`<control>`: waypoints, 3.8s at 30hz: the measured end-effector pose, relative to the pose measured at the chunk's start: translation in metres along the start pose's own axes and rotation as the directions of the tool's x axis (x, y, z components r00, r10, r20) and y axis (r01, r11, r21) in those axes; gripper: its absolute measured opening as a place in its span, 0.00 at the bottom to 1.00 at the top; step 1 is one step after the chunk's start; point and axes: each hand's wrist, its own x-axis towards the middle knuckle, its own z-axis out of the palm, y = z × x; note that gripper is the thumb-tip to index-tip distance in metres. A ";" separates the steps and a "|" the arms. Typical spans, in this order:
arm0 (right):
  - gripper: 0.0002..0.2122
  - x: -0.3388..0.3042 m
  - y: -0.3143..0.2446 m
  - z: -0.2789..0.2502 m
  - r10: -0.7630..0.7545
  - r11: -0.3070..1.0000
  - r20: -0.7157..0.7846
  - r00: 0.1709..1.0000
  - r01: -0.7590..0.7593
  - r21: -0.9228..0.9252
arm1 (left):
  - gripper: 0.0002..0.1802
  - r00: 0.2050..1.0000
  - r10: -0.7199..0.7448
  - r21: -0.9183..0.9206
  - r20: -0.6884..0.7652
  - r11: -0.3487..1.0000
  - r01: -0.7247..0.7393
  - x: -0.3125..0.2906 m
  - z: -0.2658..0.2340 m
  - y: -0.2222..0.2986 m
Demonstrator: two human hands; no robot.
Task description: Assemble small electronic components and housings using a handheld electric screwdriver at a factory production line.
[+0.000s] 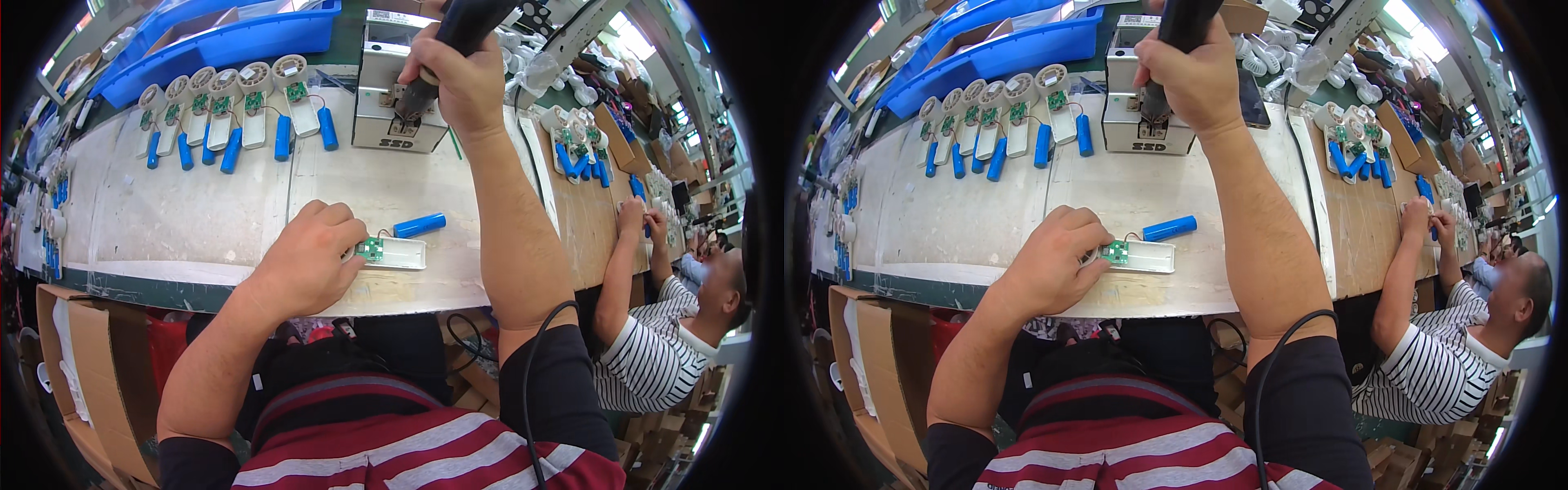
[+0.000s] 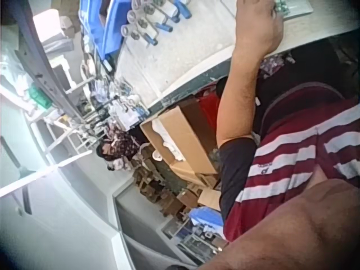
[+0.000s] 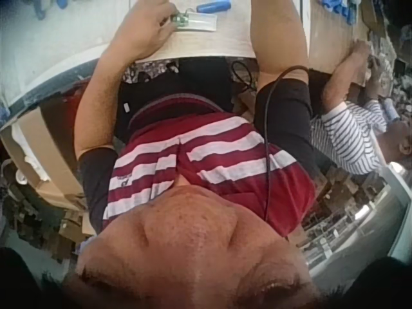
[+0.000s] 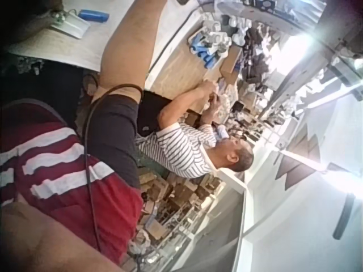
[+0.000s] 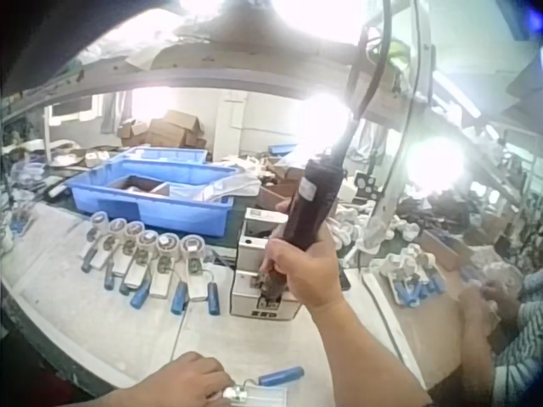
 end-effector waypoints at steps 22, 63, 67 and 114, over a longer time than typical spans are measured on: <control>0.18 -0.029 -0.007 0.015 -0.064 0.993 -0.124 0.990 0.051 -0.103 | 0.11 1.000 -0.006 0.033 0.016 0.999 0.006 -0.002 0.005 -0.001; 0.28 -0.174 -0.034 0.057 -0.019 0.999 0.097 0.995 0.016 0.033 | 0.22 0.997 -0.003 -0.059 0.083 0.998 0.008 0.002 0.009 -0.017; 0.32 -0.154 -0.045 0.047 -0.043 0.991 -0.078 0.996 0.053 0.124 | 0.28 0.994 0.015 0.096 0.109 0.995 -0.026 -0.005 -0.001 -0.011; 0.21 -0.217 -0.010 -0.084 0.191 0.653 -0.101 0.977 -0.203 -0.729 | 0.20 0.921 -0.386 0.664 -0.059 0.673 0.325 -0.139 -0.232 -0.234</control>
